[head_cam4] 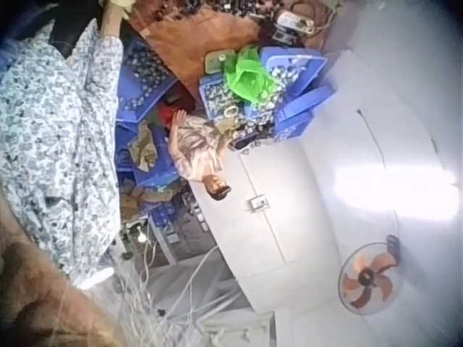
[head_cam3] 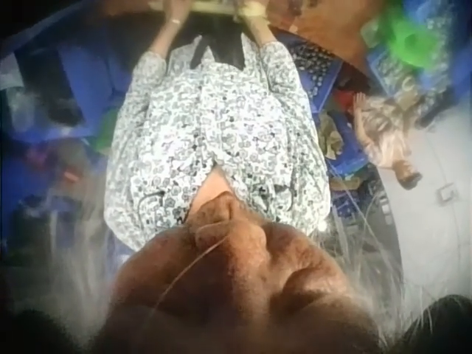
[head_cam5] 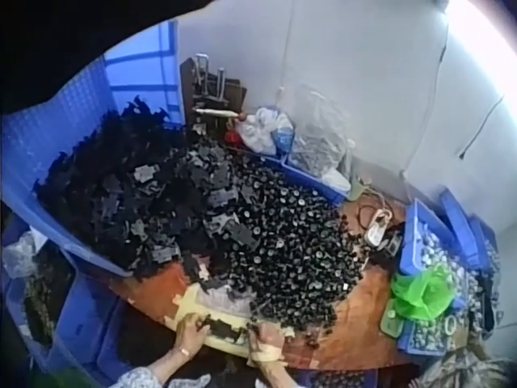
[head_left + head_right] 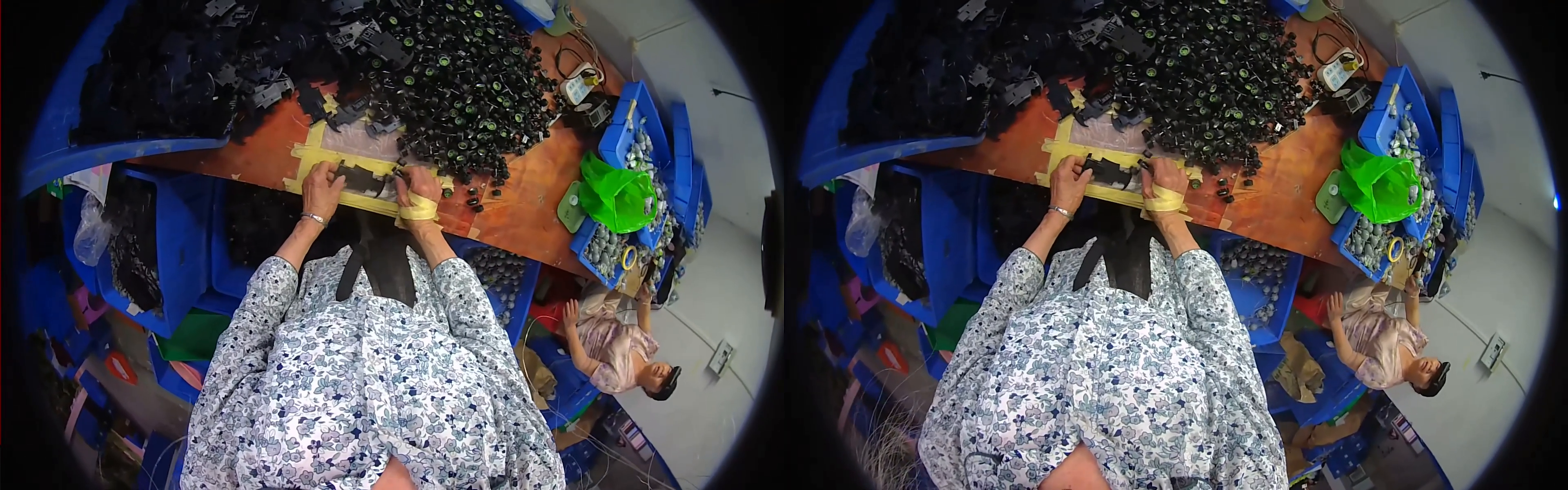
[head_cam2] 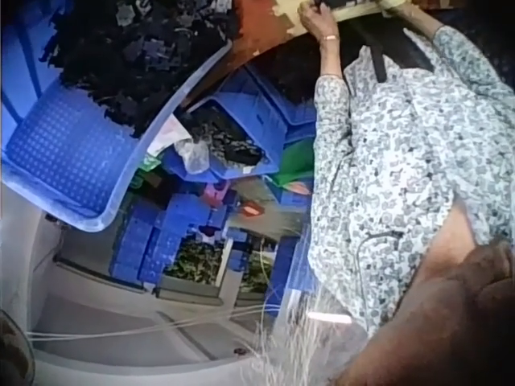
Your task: Assembling small plastic components at a factory workbench by inserting pieces into a frame.
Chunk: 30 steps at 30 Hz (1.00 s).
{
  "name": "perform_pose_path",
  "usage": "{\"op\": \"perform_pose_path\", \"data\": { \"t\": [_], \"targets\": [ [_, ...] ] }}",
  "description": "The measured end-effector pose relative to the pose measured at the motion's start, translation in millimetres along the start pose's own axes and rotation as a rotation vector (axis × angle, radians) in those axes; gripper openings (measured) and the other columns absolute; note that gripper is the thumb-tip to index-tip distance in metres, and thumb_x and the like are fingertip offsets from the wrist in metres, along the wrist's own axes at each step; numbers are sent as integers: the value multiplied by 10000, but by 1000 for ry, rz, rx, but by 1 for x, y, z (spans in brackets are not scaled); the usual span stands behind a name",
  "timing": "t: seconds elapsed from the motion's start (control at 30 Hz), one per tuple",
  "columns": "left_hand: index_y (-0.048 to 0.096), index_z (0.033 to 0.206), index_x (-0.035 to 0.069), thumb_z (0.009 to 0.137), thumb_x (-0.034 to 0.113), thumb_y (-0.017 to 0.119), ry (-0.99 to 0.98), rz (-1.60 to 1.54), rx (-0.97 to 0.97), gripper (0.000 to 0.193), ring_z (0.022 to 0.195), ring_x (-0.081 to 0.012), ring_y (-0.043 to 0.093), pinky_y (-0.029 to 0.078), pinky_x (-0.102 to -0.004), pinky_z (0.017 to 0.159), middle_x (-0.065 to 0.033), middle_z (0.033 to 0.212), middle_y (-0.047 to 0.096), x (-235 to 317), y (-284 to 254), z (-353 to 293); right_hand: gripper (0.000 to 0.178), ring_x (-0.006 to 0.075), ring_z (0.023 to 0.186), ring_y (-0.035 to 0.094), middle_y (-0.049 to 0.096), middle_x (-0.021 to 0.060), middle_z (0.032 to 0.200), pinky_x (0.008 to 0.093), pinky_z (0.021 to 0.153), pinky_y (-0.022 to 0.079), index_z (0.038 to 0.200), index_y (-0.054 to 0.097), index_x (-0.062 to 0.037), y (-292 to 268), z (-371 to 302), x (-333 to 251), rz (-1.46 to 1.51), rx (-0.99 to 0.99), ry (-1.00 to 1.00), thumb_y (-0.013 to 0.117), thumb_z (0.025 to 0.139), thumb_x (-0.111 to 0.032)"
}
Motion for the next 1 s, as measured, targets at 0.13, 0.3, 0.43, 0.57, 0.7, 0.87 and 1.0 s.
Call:
{"op": "perform_pose_path", "data": {
  "t": [0.13,0.3,0.43,0.57,0.7,0.87,1.0],
  "targets": [
    [644,931,14,803,22,759,-69,-130,-69,172,691,-260,645,525,-373,644,-123,793,641,-5,1,1,217,304,794,651,676,92,841,428,712,427,967,689,-89,1,5,-23,50,-14,-55,779,779,-150],
    [663,935,3,800,5,757,-42,-164,-81,164,672,-240,656,523,-354,627,-119,774,657,-1,6,0,219,286,847,636,664,80,863,421,719,424,961,693,-94,27,8,-48,38,-106,-204,774,761,-134],
    [668,945,-21,831,-24,738,-75,-169,-122,134,637,-113,612,507,-276,605,-57,734,654,-5,9,-1,185,281,845,595,611,84,851,407,730,422,906,651,-84,38,6,-50,-65,-101,-240,744,757,-144],
    [663,949,-22,852,-31,708,-13,-201,-108,107,608,-99,607,507,-276,561,-44,713,641,-15,12,0,173,282,832,587,596,85,834,405,724,425,870,636,-85,38,13,-47,-146,-179,-338,734,746,-155],
    [667,939,-21,849,-13,691,-136,-352,-216,93,587,-153,646,520,-304,537,-81,715,665,-19,12,0,179,279,823,589,587,78,827,407,732,431,860,640,-102,34,25,-38,-74,-222,-464,733,719,-161],
    [674,917,-19,827,1,695,-155,-349,-235,95,612,-199,682,539,-334,573,-120,726,689,-7,8,-2,240,274,846,597,589,83,825,399,751,445,836,630,-97,28,33,-52,-243,-420,-512,731,638,-188],
    [668,922,-18,805,18,738,-154,-361,-240,142,613,-195,671,534,-329,585,-113,739,691,-7,7,1,243,266,858,596,591,76,835,394,772,452,807,614,-98,35,24,-42,-175,-260,-489,744,630,-201]
  ]
}}
Point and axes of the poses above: each hand's wrist, its own z-axis towards the middle knuckle, its own y-axis out of the palm, x = y × z, the point moved 1 cm from there along z, towards the middle knuckle
